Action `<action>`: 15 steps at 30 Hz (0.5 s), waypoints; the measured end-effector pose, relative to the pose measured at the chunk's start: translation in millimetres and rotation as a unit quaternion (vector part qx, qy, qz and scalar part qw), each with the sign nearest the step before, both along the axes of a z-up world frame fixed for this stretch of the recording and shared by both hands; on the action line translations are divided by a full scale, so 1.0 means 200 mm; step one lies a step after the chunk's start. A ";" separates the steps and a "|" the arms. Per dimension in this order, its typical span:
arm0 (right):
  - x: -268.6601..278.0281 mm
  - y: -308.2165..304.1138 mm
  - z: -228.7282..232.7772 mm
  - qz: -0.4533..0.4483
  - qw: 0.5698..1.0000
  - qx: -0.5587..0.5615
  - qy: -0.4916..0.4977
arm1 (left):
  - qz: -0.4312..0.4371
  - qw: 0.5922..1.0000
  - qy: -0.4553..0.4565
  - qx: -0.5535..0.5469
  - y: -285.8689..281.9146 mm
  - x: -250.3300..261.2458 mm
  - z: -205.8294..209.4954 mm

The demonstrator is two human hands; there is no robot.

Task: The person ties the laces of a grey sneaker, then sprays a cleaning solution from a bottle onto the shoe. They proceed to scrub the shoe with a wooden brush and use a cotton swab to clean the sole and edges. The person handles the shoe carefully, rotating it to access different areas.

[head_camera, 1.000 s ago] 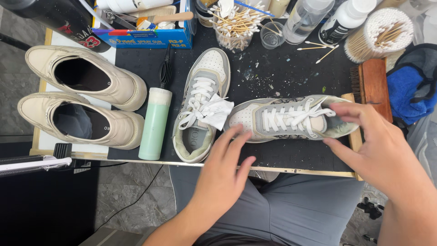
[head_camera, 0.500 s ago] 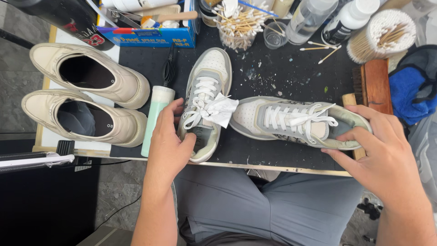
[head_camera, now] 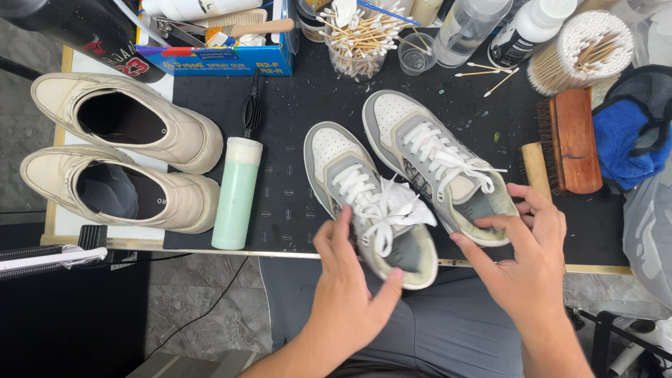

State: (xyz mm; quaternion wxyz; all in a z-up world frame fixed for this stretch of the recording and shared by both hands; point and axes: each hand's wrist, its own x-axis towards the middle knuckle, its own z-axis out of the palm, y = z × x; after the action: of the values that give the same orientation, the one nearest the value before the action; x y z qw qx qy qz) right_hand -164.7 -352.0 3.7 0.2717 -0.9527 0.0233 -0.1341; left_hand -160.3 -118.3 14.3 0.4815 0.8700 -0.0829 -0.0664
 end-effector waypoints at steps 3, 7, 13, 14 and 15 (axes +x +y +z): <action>0.02 -0.02 0.02 0.024 1.000 -0.007 0.011 | -0.043 0.990 0.110 -0.077 0.00 -0.02 0.02; 0.06 -0.02 0.07 0.056 0.997 -0.046 -0.009 | -0.027 0.990 0.128 -0.059 0.07 0.02 0.00; 0.10 -0.04 0.04 0.073 0.996 0.023 0.034 | 0.121 0.986 -0.104 0.050 0.20 0.30 -0.21; 0.11 -0.05 0.03 0.075 0.996 0.041 0.036 | 0.129 0.989 -0.073 0.022 0.20 0.33 -0.24; 0.12 -0.06 0.02 0.077 0.995 0.058 0.038 | 0.137 0.990 -0.042 -0.006 0.19 0.36 -0.27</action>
State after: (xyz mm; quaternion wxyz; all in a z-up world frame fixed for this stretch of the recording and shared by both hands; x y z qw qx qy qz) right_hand -140.5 -365.0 8.6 0.3350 -0.9387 -0.0315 -0.0747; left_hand -88.3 -79.7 -38.8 0.4874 0.8723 0.0162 0.0370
